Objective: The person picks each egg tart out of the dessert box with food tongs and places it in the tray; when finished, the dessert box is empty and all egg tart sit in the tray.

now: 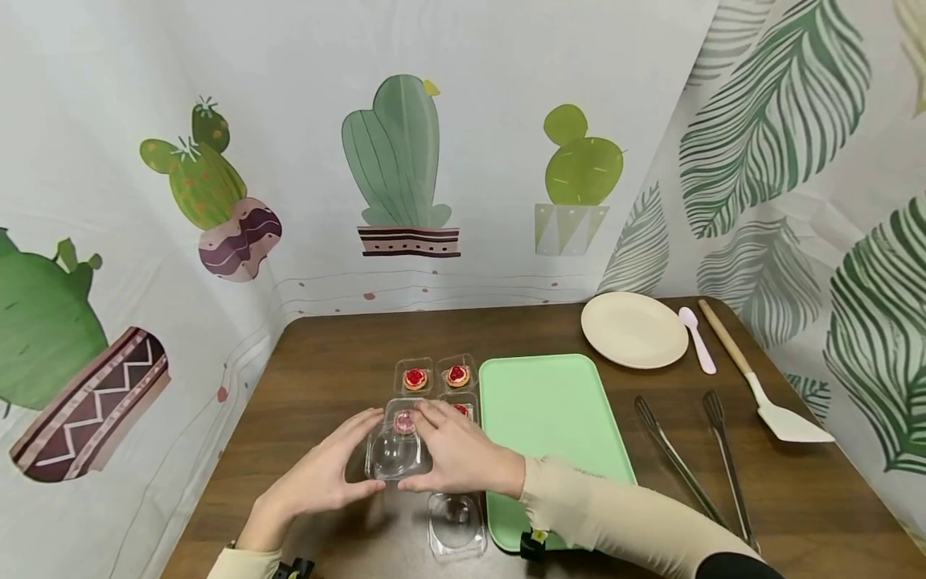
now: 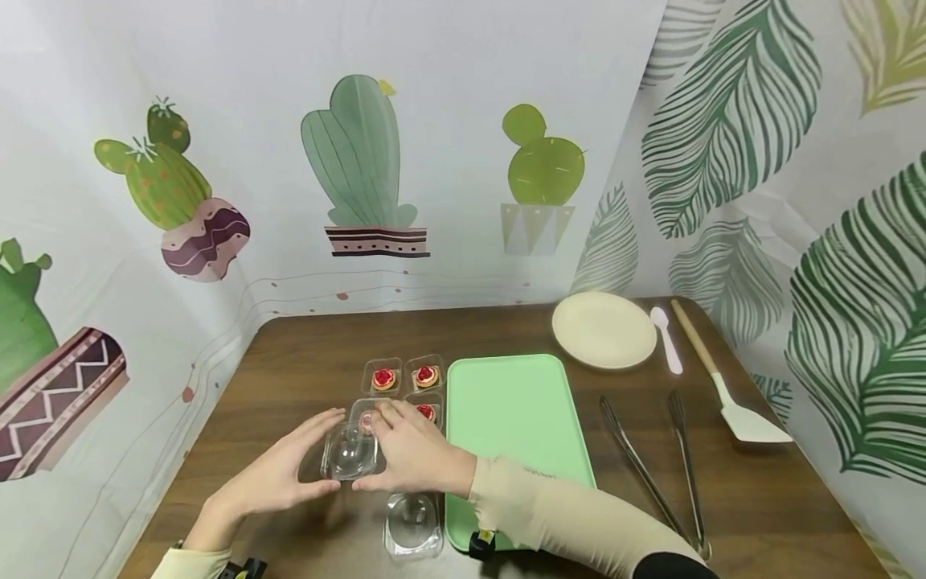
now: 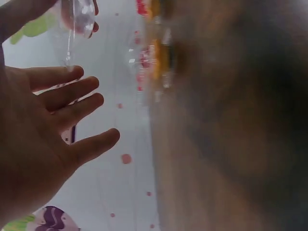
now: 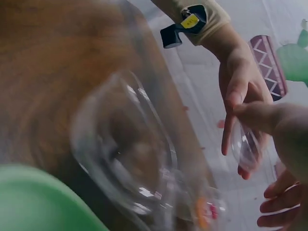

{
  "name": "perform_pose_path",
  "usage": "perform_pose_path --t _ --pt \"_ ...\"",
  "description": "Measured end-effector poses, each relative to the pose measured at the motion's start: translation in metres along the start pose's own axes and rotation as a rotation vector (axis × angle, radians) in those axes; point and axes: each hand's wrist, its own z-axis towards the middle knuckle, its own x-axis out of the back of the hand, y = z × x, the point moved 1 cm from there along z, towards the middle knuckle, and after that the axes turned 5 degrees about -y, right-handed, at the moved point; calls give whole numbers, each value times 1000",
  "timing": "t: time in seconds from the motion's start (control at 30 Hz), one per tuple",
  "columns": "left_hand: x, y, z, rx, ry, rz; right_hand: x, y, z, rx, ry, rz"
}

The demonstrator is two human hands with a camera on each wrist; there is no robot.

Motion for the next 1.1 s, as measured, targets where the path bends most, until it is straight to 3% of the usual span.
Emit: perform_pose_path --t 0.17,0.5,0.63,1.1 --pt "-15 -6 -4 31 -51 42 -19 -7 -2 -27 -29 -69" --pt "-31 -10 -5 -26 -4 168 -38 -10 -6 -91 -64 -88" --pt "-35 -11 -5 -9 -5 172 -42 -10 -7 -94 -54 -113" --pt "-40 -9 -7 42 -42 172 -48 -12 -9 -157 -99 -39"
